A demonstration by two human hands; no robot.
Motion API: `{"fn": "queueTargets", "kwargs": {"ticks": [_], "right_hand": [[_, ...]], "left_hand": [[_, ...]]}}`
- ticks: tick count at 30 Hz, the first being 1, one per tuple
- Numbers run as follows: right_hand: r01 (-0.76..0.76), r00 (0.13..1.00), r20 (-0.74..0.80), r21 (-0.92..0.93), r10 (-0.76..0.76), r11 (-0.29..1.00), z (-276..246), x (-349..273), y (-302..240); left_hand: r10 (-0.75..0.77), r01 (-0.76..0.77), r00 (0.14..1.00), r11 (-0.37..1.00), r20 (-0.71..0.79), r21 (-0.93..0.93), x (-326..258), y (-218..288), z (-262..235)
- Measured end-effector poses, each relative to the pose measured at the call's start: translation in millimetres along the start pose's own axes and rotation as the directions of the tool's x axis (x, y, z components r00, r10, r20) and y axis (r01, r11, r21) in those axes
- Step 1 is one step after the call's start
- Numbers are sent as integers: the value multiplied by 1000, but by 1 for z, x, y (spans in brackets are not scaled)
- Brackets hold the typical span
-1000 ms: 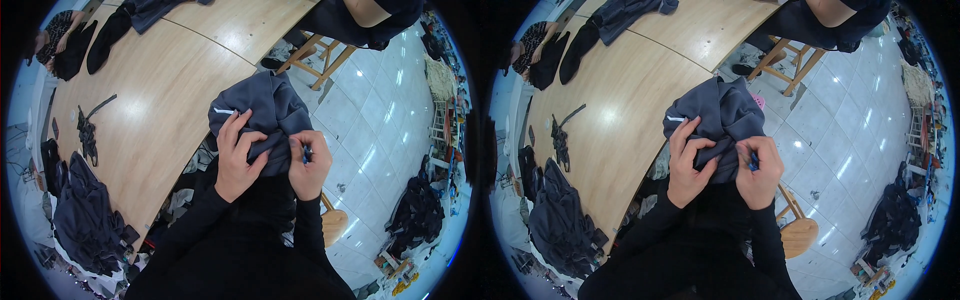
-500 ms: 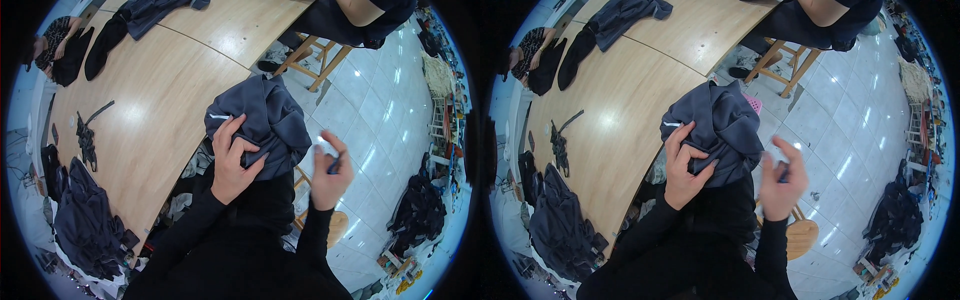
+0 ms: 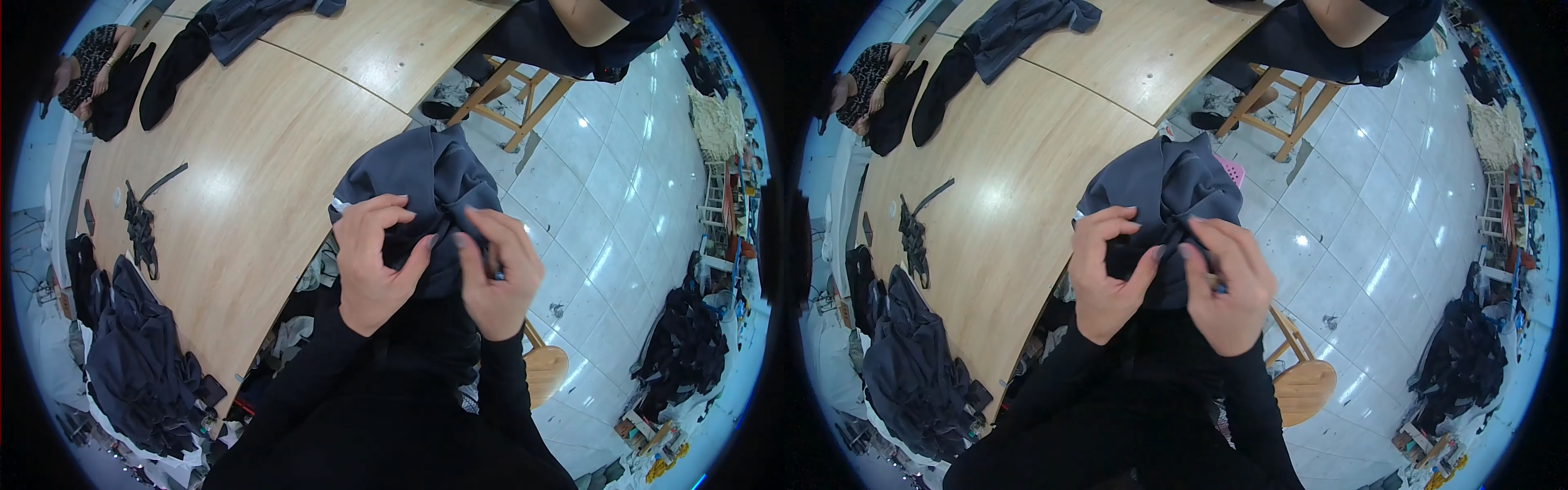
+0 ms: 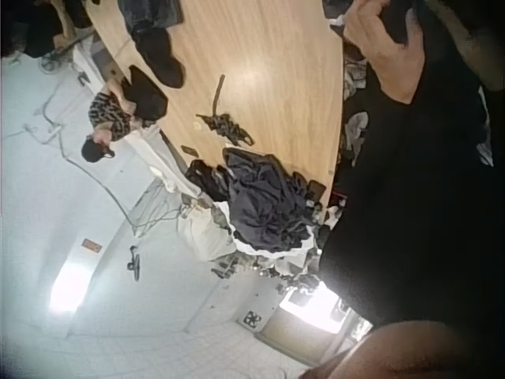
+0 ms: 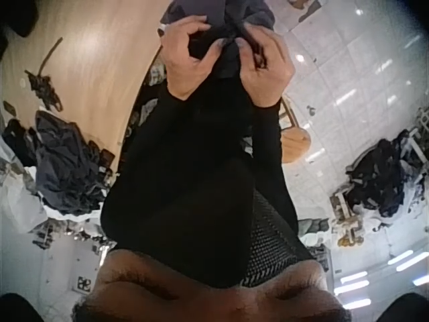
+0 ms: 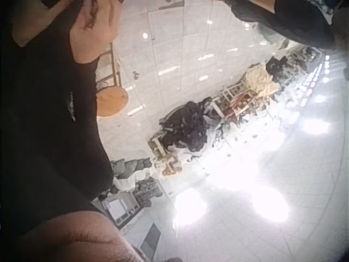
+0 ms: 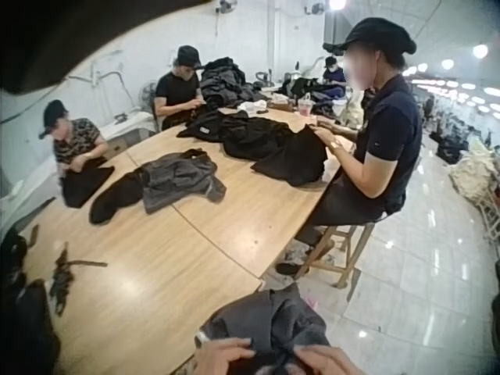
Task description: The recorder uses a small pair of snips to trim excess threads from the waistband and seams of a pair of grey athletic shorts.
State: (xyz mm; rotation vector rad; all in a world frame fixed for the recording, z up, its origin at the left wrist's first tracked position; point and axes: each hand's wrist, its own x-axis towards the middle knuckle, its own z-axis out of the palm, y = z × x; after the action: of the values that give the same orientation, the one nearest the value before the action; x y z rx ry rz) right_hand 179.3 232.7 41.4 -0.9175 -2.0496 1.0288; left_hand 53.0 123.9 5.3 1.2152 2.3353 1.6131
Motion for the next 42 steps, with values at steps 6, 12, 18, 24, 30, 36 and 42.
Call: {"fn": "queueTargets", "kwargs": {"ticks": [6,12,18,24,30,36,42], "right_hand": [[161,987,-1,-45,-161,986,17,8,21],[-64,997,46,115,59,991,-16,-4,30],[-314,916,-275,-32,294,949,-57,8,66],[-434,895,-48,144,444,889,-40,-1,90],[-556,830,200,365,521,747,-29,-8,95],[-402,889,350,286,295,870,-29,-6,77],[-452,852,361,138,380,881,-34,-11,60]], "left_hand": [[13,-16,998,999,62,48,-5,-4,1],[-24,19,996,999,86,51,-9,-14,1],[-20,23,998,999,62,-41,-6,-16,-9],[-202,218,964,972,-171,84,15,-42,-29],[-223,284,950,911,220,-299,8,-46,-51],[-520,703,686,292,509,-649,-1,-67,-62],[-488,764,610,571,624,-300,-2,-61,-55]]}}
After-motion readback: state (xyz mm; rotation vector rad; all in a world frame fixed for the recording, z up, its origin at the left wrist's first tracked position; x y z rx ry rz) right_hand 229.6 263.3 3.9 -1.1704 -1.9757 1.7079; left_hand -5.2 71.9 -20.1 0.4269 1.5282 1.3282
